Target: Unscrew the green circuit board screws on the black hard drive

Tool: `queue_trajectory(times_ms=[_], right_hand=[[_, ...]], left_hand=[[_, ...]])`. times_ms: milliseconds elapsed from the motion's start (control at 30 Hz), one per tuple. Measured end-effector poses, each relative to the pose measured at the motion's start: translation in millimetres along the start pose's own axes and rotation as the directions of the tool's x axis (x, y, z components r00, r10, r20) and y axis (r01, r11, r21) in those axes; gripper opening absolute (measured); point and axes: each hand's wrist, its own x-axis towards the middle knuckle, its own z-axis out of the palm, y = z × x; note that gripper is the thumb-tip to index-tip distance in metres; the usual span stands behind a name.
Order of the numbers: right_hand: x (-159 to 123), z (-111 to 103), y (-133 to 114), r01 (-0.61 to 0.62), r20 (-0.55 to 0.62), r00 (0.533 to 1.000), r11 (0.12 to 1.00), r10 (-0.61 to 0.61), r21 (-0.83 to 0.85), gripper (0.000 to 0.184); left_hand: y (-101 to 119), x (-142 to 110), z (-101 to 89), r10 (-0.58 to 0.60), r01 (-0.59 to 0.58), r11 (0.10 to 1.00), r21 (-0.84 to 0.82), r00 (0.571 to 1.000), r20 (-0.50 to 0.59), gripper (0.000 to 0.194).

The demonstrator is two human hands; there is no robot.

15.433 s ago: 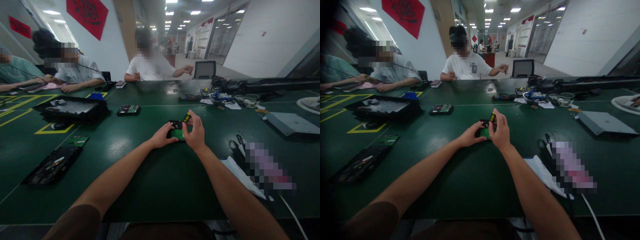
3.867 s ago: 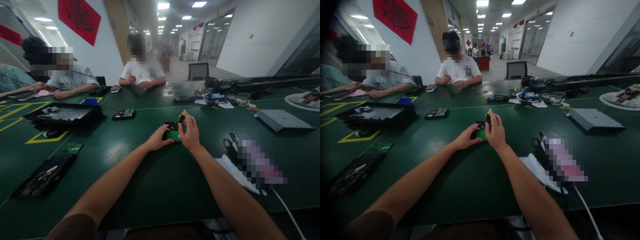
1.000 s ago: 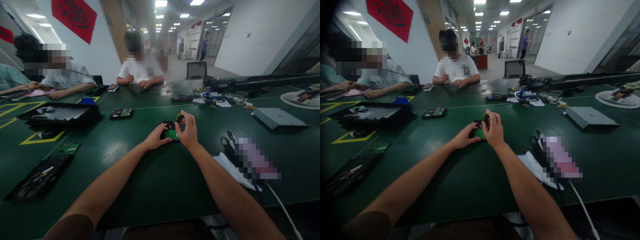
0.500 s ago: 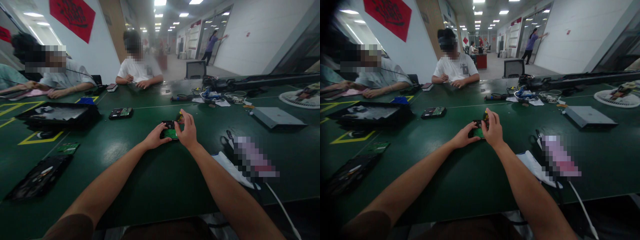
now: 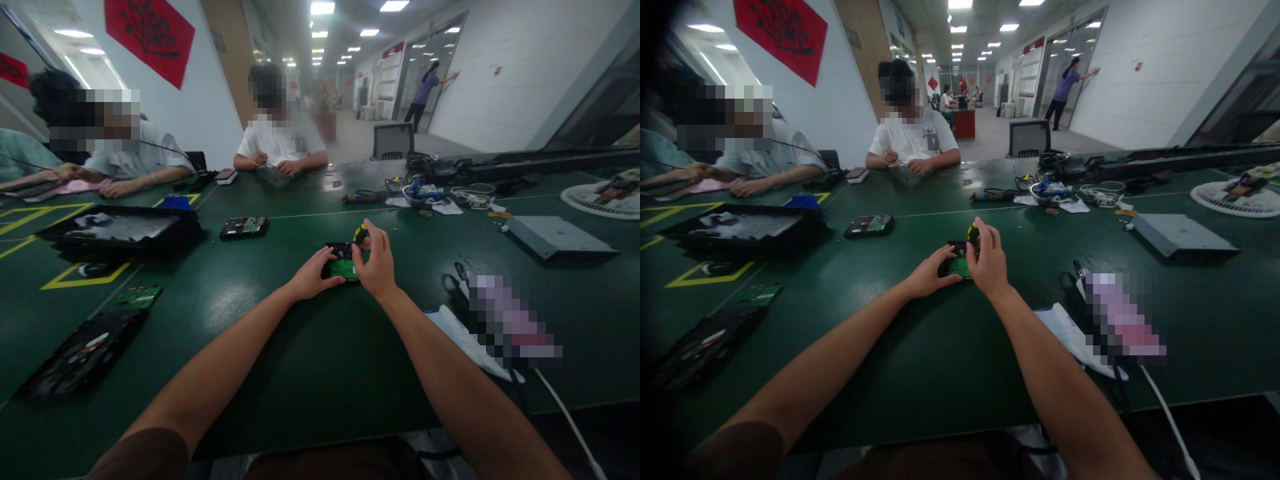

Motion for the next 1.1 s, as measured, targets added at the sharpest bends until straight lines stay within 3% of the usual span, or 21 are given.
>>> queue_trajectory(times_ms=[1100], right_hand=[[1.6, -0.9, -2.3, 0.013, -0.03, 0.999, 1.0, -0.012, 0.022, 0.061]], left_hand=[[1.6, -0.5, -1.3, -0.017, 0.018, 1.0, -0.018, 1.0, 0.002, 0.068]])
